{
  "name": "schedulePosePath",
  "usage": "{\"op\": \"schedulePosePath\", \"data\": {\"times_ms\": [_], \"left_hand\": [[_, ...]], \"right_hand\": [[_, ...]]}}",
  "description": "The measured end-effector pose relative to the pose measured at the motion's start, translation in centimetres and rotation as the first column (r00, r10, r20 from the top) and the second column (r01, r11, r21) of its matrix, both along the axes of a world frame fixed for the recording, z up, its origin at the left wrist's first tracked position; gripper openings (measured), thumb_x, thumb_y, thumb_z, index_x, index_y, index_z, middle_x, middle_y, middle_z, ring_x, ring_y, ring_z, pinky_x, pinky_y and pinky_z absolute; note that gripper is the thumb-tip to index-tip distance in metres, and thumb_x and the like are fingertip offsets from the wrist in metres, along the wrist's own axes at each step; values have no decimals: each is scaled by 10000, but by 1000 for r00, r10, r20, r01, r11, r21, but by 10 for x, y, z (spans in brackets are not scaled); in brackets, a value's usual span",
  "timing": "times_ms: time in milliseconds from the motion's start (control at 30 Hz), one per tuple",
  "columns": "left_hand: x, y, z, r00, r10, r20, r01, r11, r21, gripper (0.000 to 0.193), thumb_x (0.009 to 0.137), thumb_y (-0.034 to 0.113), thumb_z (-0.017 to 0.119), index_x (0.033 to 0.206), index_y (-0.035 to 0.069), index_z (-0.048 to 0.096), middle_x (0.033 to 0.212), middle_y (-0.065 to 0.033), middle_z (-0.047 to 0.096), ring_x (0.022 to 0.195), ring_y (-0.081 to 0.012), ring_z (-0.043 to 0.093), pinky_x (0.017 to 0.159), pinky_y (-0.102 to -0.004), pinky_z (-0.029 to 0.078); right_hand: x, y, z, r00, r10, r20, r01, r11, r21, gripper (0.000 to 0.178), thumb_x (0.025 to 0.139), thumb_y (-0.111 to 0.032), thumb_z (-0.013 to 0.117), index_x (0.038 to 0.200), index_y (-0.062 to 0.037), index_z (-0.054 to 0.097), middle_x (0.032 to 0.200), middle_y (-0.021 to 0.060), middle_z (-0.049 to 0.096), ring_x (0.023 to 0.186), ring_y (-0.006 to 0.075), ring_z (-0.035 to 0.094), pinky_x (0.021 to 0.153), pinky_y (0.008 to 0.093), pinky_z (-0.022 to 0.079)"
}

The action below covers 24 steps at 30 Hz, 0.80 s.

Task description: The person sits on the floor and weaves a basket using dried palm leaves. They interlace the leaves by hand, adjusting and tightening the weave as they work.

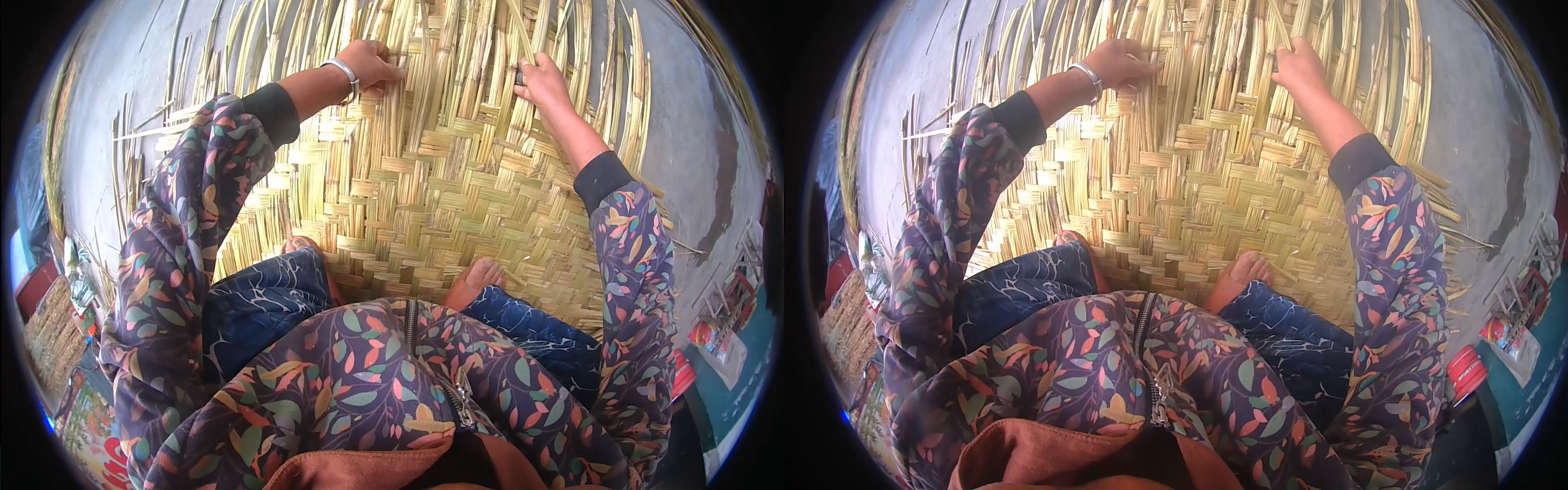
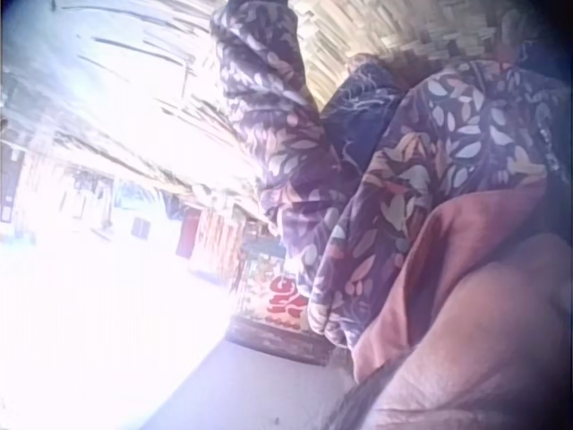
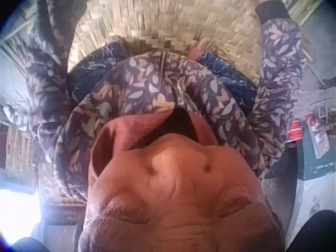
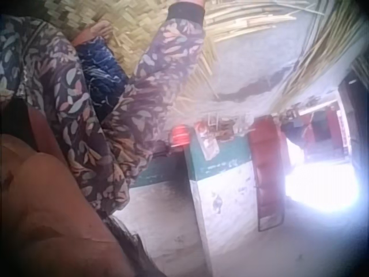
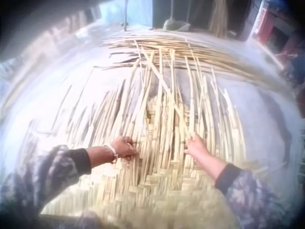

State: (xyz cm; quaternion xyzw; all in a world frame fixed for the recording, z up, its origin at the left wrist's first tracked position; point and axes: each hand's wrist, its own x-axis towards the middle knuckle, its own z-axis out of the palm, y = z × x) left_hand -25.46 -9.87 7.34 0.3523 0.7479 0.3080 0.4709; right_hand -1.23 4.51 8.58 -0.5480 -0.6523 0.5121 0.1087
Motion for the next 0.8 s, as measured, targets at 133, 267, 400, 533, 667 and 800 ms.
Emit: {"op": "schedulePosePath", "data": {"times_ms": [133,267,400,533,667,800], "left_hand": [[-3,-7,7,999,13,30,-11,997,-74,286,736,195,781,776,-9,585,647,-69,614,467,-113,568,415,-227,486],[3,-12,14,992,-126,-13,123,985,-117,349,776,339,731,809,12,613,739,-54,630,645,-122,581,555,-248,483],[8,-19,19,963,-269,-18,269,963,5,366,806,383,695,841,22,643,813,-60,648,765,-145,581,706,-288,474],[11,-25,12,991,-89,-96,98,991,91,287,779,291,743,821,24,649,755,-48,649,678,-120,585,669,-285,493],[17,-18,9,991,-58,-117,58,998,-1,345,716,284,800,832,6,631,724,-65,635,622,-112,583,578,-266,492],[29,-15,15,966,-69,-248,45,994,-100,347,695,264,811,787,5,598,696,-83,629,552,-123,591,486,-264,479]], "right_hand": [[-2,-9,-4,995,-64,-74,67,997,48,502,971,-181,389,1389,56,243,1349,257,373,1074,284,568,908,335,482],[5,-6,-5,991,-71,-111,72,997,6,552,965,-184,396,1403,70,175,1379,262,333,1104,280,548,929,333,473],[13,7,-17,990,-22,-139,24,1000,7,608,965,-190,401,1414,87,100,1346,266,344,1121,254,523,927,325,484],[7,2,-13,994,7,-108,-3,999,37,592,968,-198,397,1407,92,125,1336,279,342,1109,274,529,932,328,484],[7,-5,-5,998,22,-60,-20,999,33,586,972,-210,397,1405,91,142,1327,285,346,1111,282,527,931,329,485],[6,-6,-2,999,21,-25,-20,999,46,553,977,-209,397,1393,89,187,1308,286,361,1104,281,534,927,327,488]]}}
